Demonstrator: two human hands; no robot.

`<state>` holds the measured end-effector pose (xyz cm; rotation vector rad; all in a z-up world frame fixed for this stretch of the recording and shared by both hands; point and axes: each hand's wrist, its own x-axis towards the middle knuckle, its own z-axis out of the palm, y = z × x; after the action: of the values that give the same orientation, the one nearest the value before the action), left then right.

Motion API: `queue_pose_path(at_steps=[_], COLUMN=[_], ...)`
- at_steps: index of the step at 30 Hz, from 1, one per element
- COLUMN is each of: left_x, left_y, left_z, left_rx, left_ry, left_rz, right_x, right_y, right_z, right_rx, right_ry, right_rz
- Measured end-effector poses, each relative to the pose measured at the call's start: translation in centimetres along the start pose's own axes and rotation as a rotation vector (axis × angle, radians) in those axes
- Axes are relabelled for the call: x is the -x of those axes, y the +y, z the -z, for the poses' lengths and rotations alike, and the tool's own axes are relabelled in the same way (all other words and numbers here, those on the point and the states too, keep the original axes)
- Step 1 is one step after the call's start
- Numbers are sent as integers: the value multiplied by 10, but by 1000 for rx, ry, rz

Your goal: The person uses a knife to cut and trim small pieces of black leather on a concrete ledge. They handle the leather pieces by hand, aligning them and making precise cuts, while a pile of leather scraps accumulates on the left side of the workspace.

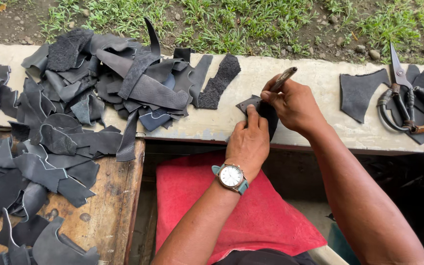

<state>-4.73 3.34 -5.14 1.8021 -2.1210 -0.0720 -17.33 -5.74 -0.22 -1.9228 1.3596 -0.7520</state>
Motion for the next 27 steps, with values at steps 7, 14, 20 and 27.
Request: queue_pose_path(at_steps=[7,14,20,27], left_x=[-2,-2,-3,-31], left_y=[-1,-1,-6,-32], left_z=[6,5,17,49], left_rx=[54,50,185,494], left_ry=[-10,-28,-70,132], left_rz=[0,8,41,211], right_x=[1,1,-3,58], right_y=[-5,-4,3,8], right_z=[-4,-3,-6,25], right_rx=[5,4,-53,-219], right_ry=[-21,-37,-8,177], right_rz=[20,22,-19,-83])
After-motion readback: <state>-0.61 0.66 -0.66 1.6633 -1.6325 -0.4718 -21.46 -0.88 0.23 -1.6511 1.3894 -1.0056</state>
